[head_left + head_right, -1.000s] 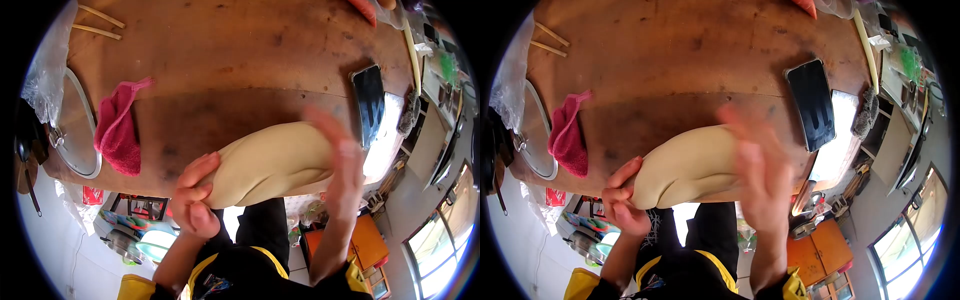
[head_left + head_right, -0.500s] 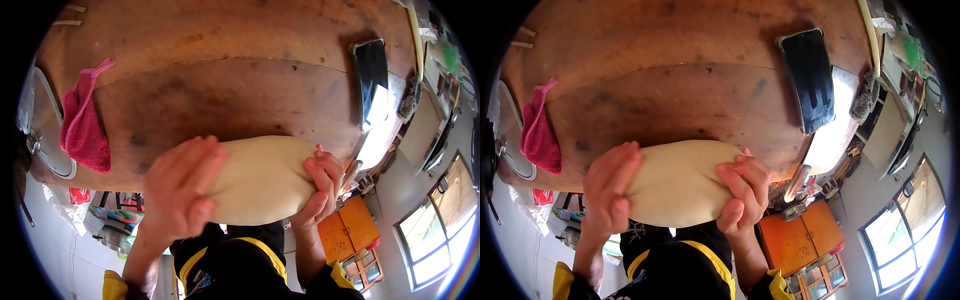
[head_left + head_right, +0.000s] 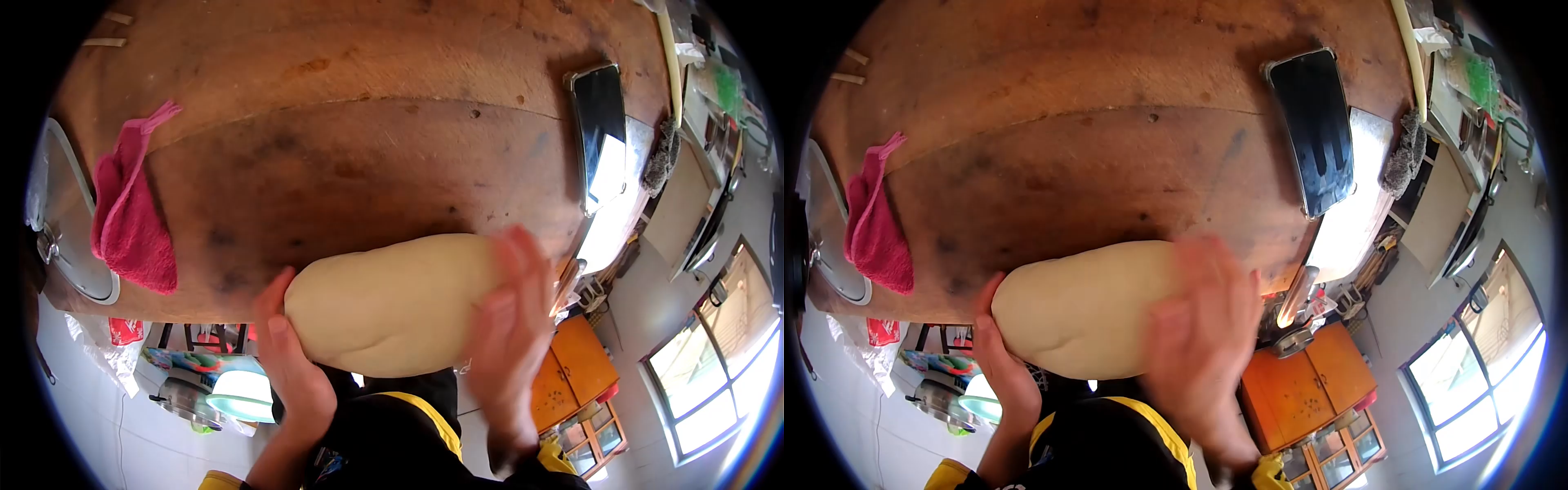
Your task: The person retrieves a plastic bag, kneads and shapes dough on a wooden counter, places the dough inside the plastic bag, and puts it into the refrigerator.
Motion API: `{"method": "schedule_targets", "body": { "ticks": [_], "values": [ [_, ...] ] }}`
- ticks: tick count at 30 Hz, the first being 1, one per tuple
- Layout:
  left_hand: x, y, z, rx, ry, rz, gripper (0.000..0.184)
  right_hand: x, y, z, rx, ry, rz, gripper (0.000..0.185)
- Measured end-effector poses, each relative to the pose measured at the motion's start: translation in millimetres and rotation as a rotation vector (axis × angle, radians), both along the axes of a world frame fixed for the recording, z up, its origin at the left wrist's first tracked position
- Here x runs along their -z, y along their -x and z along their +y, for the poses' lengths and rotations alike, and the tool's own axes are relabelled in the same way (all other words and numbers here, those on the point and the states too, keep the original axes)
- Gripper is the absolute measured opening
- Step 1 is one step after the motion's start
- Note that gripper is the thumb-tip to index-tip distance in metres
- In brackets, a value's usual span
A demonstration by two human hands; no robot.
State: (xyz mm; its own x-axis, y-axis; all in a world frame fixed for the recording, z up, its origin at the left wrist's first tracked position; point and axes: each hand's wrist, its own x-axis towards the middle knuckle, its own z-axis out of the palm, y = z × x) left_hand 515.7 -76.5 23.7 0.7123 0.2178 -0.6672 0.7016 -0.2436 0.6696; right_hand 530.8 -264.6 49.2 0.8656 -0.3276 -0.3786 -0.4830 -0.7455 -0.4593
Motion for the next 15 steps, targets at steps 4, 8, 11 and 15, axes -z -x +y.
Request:
{"method": "schedule_targets", "body": {
  "ticks": [4,8,11,15],
  "values": [
    [-21.1,-21.9,-40.9,-0.537,0.246,0.110,0.053,3.7,21.0,2.4,0.768,-0.583,0.042,0.049],
    [-11.1,-19.6,-29.1,-0.343,0.110,-0.209,0.049,7.8,37.5,9.1,0.602,-0.546,-0.319,0.055],
    [10.9,-40.8,-26.4,-0.315,0.125,-0.596,0.039,19.6,33.1,-5.1,0.504,-0.881,-0.735,0.055],
    [32.8,-58.4,1.5,-0.038,0.075,-0.962,0.032,34.0,7.8,-18.3,0.514,-0.677,-0.460,0.044]
  ]
}}
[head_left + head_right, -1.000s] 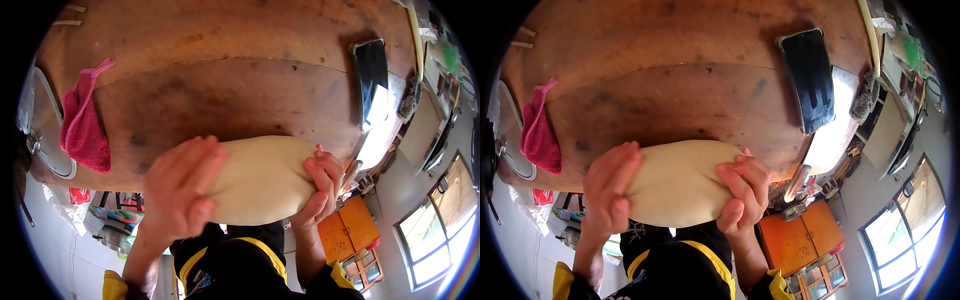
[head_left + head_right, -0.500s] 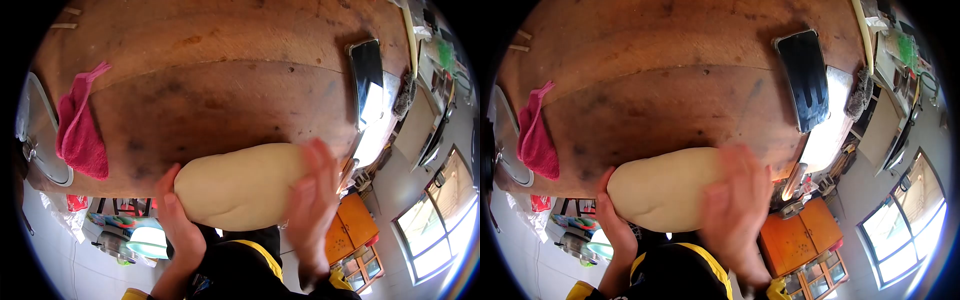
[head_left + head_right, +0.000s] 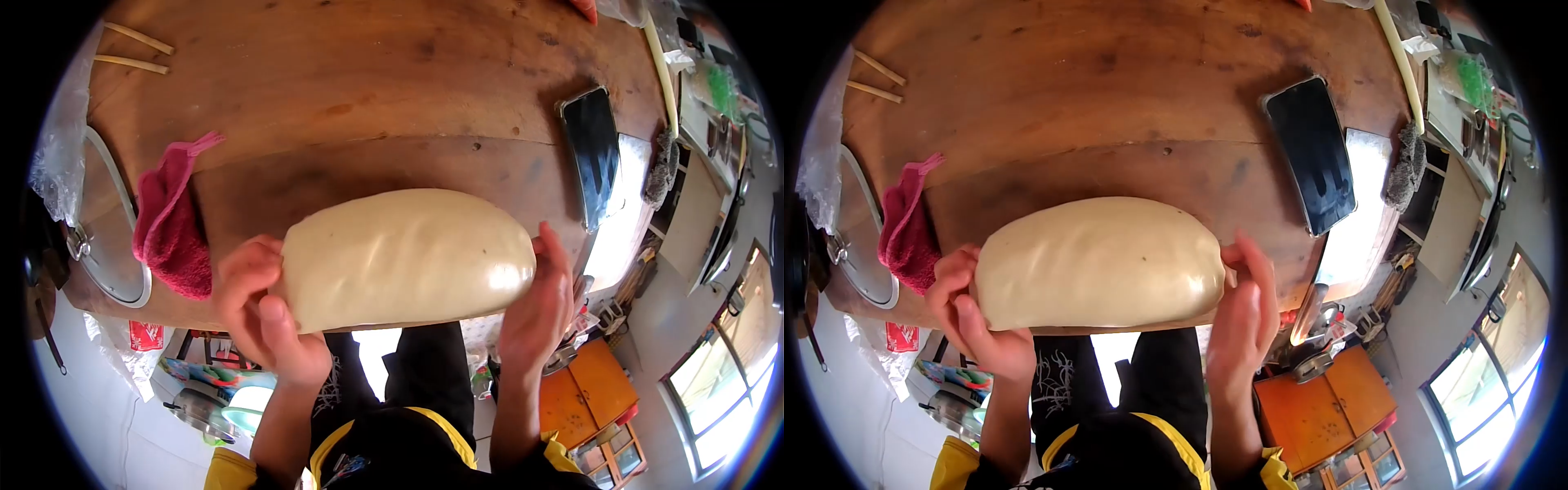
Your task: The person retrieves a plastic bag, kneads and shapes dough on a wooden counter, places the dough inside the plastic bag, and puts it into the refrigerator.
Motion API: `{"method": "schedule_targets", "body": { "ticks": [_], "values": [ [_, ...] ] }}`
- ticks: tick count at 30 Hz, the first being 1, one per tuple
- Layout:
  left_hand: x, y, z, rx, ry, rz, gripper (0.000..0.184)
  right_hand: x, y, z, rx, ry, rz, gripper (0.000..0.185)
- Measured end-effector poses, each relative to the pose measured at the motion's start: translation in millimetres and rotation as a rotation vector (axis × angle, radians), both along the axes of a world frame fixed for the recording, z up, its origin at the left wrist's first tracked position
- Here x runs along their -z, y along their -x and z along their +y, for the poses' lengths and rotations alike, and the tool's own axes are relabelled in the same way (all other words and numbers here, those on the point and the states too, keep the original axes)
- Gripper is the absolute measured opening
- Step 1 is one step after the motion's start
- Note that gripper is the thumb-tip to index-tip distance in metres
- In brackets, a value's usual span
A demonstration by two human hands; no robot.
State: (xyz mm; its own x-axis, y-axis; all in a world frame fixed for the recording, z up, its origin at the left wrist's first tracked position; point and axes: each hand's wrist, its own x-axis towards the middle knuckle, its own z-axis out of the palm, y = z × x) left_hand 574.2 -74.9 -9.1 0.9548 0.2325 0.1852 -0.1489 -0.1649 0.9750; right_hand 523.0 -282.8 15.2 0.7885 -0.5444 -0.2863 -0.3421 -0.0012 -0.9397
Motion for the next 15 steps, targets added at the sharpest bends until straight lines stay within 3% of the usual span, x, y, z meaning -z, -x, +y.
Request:
{"method": "schedule_targets", "body": {
  "ticks": [4,5,6,7,8,10,11,12,15],
  "values": [
    [-28.8,-14.2,10.5,0.127,0.009,0.297,0.035,-16.6,-23.7,-19.8,-0.250,0.110,0.177,0.042],
    [-35.7,-22.5,10.5,0.230,-0.300,0.317,0.037,-13.7,-39.0,-16.0,-0.239,0.266,0.142,0.033],
    [-37.9,-27.6,9.0,0.335,-0.610,0.335,0.039,-23.3,-50.9,-3.0,-0.417,0.496,0.253,0.031],
    [-28.2,-24.0,5.6,0.322,-0.444,0.309,0.043,-34.8,-63.2,17.8,-0.594,0.726,0.369,0.030],
    [-21.6,-18.3,10.0,0.321,-0.442,0.310,0.043,-33.9,-80.7,45.5,-0.639,0.721,0.427,0.022],
    [-10.1,-12.7,20.9,0.293,-0.045,0.456,0.046,-40.8,-83.8,98.9,-0.722,1.092,0.402,0.032],
    [-9.5,-10.2,18.0,0.299,-0.224,0.414,0.048,-45.2,-84.4,130.8,-0.797,1.264,0.428,0.038],
    [-8.8,-7.8,17.2,0.307,-0.221,0.415,0.048,-31.7,-69.3,138.8,-0.827,1.037,0.221,0.044],
    [-0.9,-4.0,13.6,0.278,0.045,0.359,0.045,-27.5,-55.2,95.0,-0.845,1.005,0.072,0.047]
  ]
}}
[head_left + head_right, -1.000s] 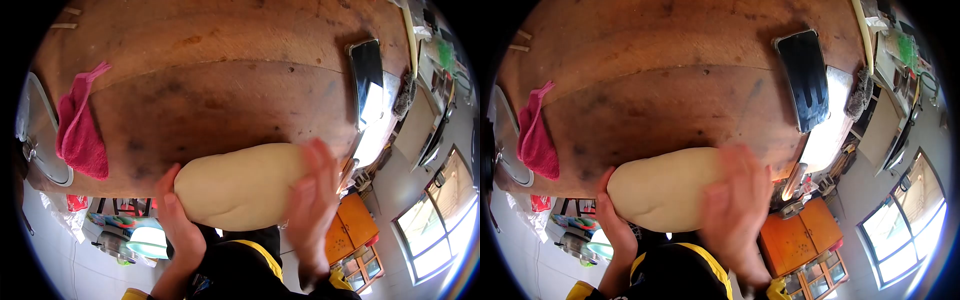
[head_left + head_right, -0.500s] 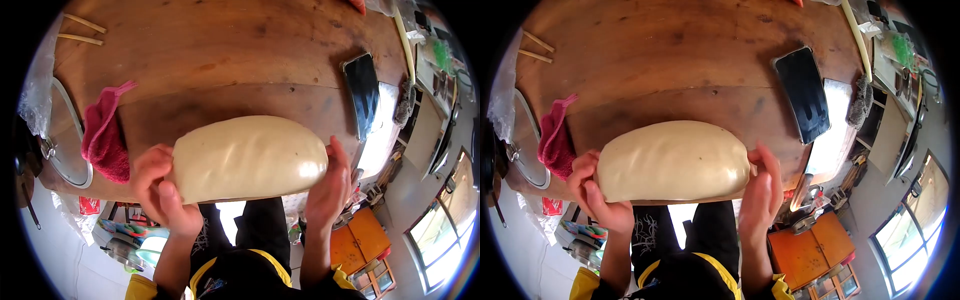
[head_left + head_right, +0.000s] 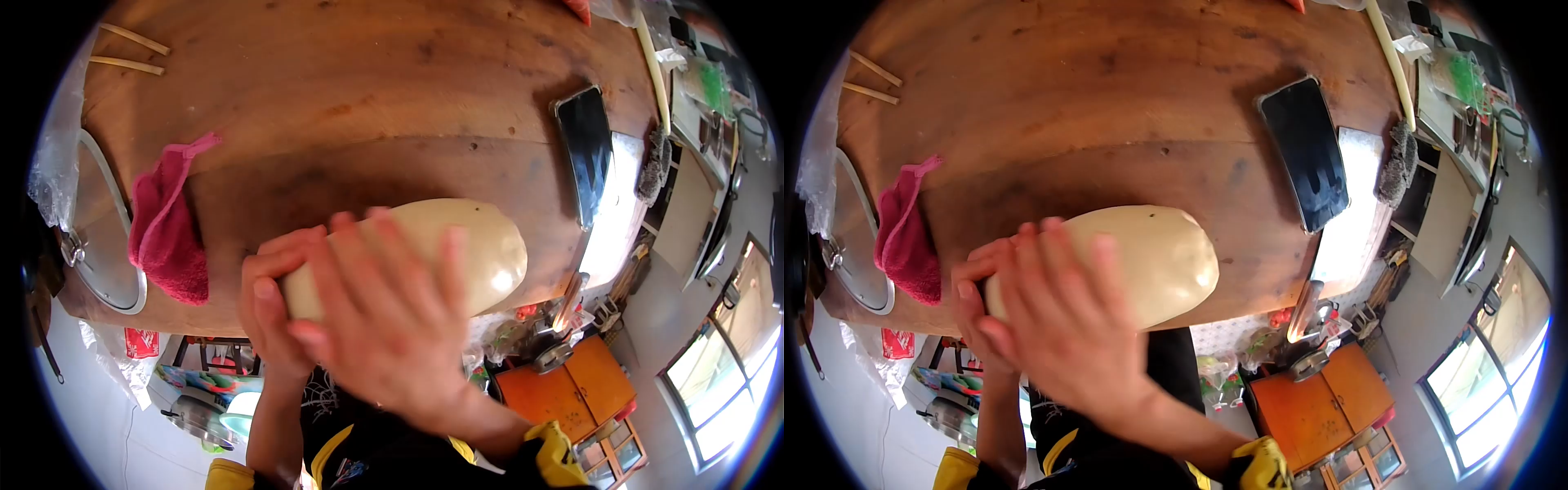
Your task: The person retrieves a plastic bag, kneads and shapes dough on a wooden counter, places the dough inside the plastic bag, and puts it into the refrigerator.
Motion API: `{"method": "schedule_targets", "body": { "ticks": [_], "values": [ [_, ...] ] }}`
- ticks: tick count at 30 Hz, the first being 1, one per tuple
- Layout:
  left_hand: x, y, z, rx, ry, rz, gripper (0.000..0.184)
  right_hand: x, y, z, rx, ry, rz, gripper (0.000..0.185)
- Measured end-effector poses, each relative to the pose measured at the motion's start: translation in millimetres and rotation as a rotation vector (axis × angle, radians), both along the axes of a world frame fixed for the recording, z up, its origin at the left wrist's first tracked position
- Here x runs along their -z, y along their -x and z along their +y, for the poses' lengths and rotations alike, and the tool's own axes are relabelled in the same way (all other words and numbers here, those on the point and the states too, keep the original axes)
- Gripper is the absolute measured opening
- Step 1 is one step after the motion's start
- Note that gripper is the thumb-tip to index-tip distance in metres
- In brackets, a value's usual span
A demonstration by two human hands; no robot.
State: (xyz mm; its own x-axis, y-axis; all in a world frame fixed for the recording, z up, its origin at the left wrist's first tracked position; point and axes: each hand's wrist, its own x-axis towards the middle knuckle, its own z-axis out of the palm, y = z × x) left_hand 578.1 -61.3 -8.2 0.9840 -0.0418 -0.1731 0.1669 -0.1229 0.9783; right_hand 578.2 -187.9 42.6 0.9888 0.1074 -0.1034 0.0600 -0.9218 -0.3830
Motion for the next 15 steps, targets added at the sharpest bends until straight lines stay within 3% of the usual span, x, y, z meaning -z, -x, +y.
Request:
{"method": "schedule_targets", "body": {
  "ticks": [4,7,8,9,10,11,13,15],
  "values": [
    [3.9,4.9,-2.9,-0.073,0.061,0.037,0.040,10.0,37.4,-86.9,0.134,0.049,-0.036,0.054],
    [0.5,-2.2,8.2,0.021,0.074,0.090,0.037,20.2,87.4,-109.7,0.817,-0.251,0.233,0.063],
    [-1.7,-12.5,12.2,0.006,0.068,0.078,0.037,11.7,93.3,-102.7,0.897,-0.509,0.293,0.063],
    [-8.3,-27.4,17.7,0.099,0.069,0.226,0.036,4.8,97.3,-92.3,0.975,-0.769,0.362,0.063],
    [-17.7,-41.1,20.7,0.200,0.074,0.392,0.036,7.9,93.2,-72.1,1.056,-1.188,0.351,0.062],
    [-26.1,-56.3,5.4,0.271,-0.164,0.359,0.039,4.6,87.3,-51.0,1.193,-1.415,0.384,0.062],
    [-9.0,-57.2,0.7,0.461,0.029,0.138,0.043,-2.1,55.7,-16.5,1.458,-1.659,0.259,0.061],
    [-25.6,-42.7,1.6,0.648,-0.174,0.041,0.047,1.0,46.6,-14.8,1.429,-1.951,0.236,0.059]
  ]
}}
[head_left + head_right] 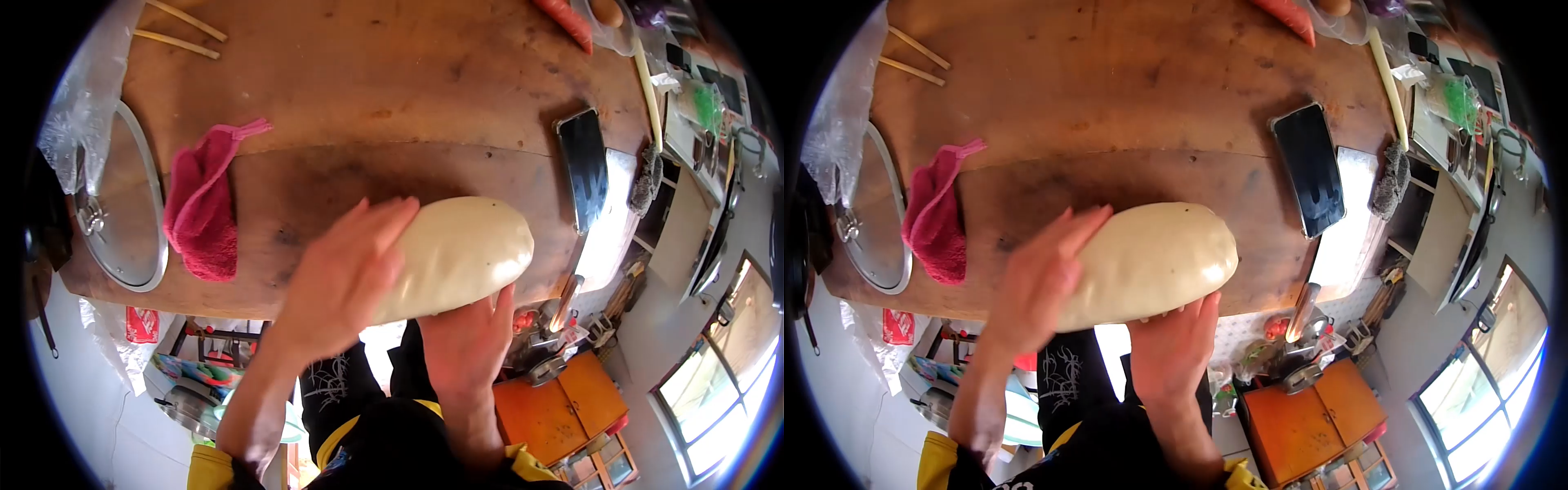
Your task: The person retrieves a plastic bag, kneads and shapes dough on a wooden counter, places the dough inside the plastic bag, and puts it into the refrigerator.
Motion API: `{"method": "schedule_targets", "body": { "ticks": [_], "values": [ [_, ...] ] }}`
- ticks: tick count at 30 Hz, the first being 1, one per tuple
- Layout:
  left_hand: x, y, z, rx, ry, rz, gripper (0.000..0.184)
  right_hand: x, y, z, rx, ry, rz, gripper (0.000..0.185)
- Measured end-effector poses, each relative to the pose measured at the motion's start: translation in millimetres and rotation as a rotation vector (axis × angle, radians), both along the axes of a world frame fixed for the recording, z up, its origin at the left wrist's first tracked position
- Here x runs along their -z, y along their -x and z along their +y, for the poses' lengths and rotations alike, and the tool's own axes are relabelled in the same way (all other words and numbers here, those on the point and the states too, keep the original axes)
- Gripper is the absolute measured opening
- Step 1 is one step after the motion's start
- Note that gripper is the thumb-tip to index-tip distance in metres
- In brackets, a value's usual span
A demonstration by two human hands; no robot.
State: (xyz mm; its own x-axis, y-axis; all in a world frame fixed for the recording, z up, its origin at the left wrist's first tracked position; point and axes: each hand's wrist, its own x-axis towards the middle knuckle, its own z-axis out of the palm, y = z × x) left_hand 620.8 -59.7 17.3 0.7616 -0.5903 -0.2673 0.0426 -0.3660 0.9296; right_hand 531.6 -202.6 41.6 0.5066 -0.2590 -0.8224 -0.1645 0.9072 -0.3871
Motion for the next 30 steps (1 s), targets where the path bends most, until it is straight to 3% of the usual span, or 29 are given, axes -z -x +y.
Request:
{"method": "schedule_targets", "body": {
  "ticks": [2,4,6,7,8,10,11,12,13,16,17,19,24,26,27,30],
  "values": [
    [-14.7,35.8,-4.2,-0.092,0.064,-0.079,0.048,2.0,2.9,9.3,0.087,0.025,-0.001,0.058],
    [-30.0,62.9,-1.9,0.025,0.145,-0.168,0.049,11.5,20.4,8.4,0.176,0.052,0.008,0.058],
    [-35.1,68.2,1.6,0.026,0.140,-0.155,0.050,30.4,53.4,0.2,0.166,-0.059,-0.324,0.057],
    [-34.6,70.1,0.9,-0.003,0.130,-0.162,0.051,35.6,53.9,-2.7,0.264,-0.229,-0.238,0.057],
    [-30.7,71.9,-6.8,0.009,0.130,-0.156,0.051,38.1,53.6,-3.8,0.276,-0.228,-0.234,0.057],
    [-24.8,71.2,-28.1,-0.173,0.057,0.186,0.055,39.8,47.3,-7.9,0.081,0.026,-0.157,0.062],
    [-32.4,73.3,-30.3,-0.127,0.056,0.127,0.060,40.3,44.5,-11.2,0.015,0.108,-0.136,0.065],
    [-42.8,76.8,-33.2,-0.113,0.059,0.127,0.060,35.9,50.9,-17.5,0.055,-0.095,-0.302,0.065],
    [-56.9,81.8,-35.2,-0.085,0.026,0.063,0.061,26.9,58.5,-20.2,0.093,-0.300,-0.463,0.065],
    [-100.2,91.7,-38.2,-0.056,-0.002,-0.119,0.065,-5.3,53.1,-22.5,0.095,-0.460,-0.727,0.069],
    [-113.0,97.9,-39.8,-0.090,-0.001,-0.161,0.064,-18.9,51.8,-28.0,0.069,-0.452,-0.759,0.069],
    [-140.7,107.3,-43.3,-0.151,0.012,-0.249,0.060,-47.9,46.3,-41.3,0.031,-0.693,-0.794,0.071],
    [-204.8,132.7,-33.8,-0.257,0.125,-0.575,0.054,-113.1,31.8,-31.3,-0.034,-0.745,-1.036,0.075],
    [-227.3,137.1,-19.8,-0.151,0.129,-0.800,0.045,-144.3,22.2,-19.4,-0.045,-0.835,-1.154,0.076],
    [-239.1,138.8,-9.8,-0.116,0.099,-0.884,0.037,-163.9,20.6,-13.6,-0.091,-0.750,-1.178,0.077],
    [-259.3,137.5,14.8,-0.202,0.071,-0.929,0.037,-185.2,15.6,9.9,-0.154,-0.707,-1.212,0.079]
  ]
}}
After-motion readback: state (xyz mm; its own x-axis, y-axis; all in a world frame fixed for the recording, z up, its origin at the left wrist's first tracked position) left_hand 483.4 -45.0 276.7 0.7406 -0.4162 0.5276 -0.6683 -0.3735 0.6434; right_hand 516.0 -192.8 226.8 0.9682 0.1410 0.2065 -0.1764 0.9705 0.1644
